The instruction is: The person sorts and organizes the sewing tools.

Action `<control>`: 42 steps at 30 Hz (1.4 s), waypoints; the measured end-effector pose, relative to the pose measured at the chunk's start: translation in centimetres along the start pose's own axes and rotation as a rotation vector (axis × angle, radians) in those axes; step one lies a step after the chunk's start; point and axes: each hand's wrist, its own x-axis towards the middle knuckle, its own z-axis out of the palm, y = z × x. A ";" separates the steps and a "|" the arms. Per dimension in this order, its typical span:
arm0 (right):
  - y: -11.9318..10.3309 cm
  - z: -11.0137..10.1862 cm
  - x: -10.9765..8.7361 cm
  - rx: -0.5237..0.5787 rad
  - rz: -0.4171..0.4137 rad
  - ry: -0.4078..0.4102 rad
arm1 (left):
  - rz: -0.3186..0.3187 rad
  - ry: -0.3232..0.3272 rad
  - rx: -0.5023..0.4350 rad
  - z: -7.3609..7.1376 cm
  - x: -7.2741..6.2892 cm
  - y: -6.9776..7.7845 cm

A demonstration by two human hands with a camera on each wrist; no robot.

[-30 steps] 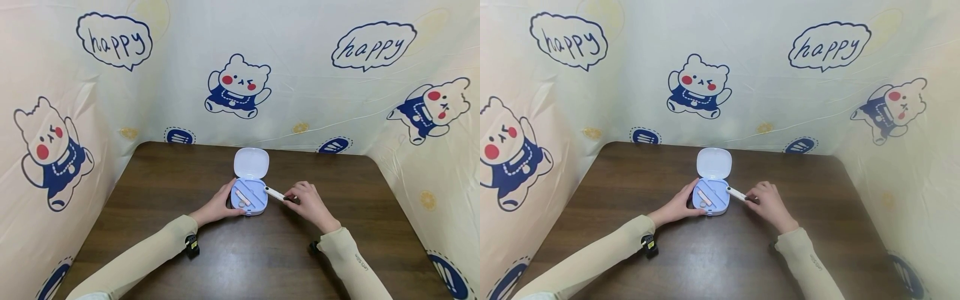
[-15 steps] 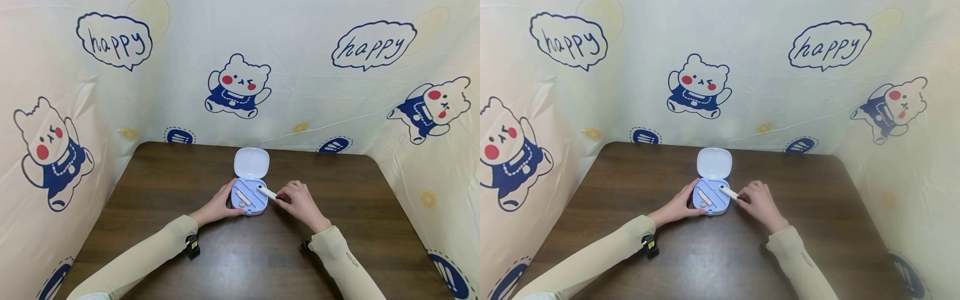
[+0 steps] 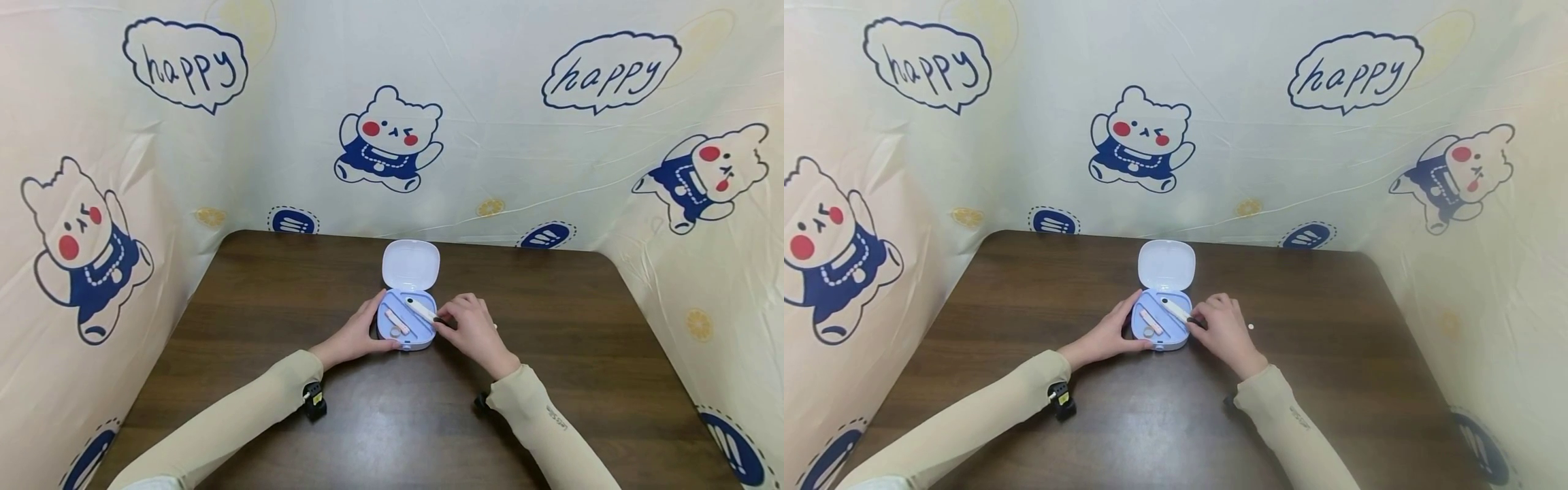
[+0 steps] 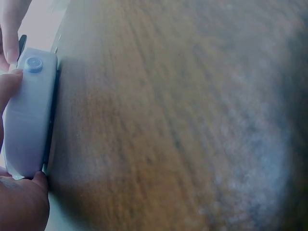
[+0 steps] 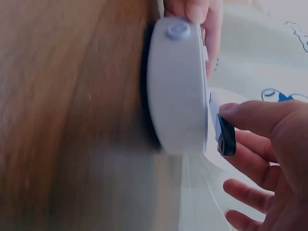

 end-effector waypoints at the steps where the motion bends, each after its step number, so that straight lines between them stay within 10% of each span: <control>1: -0.2 0.2 0.1 -0.005 0.001 0.001 | -0.001 0.000 -0.001 0.0 0.0 0.0; 42: -4.4 2.2 1.4 -0.055 0.101 0.038 | 0.013 0.008 -0.009 0.1 -0.1 -0.3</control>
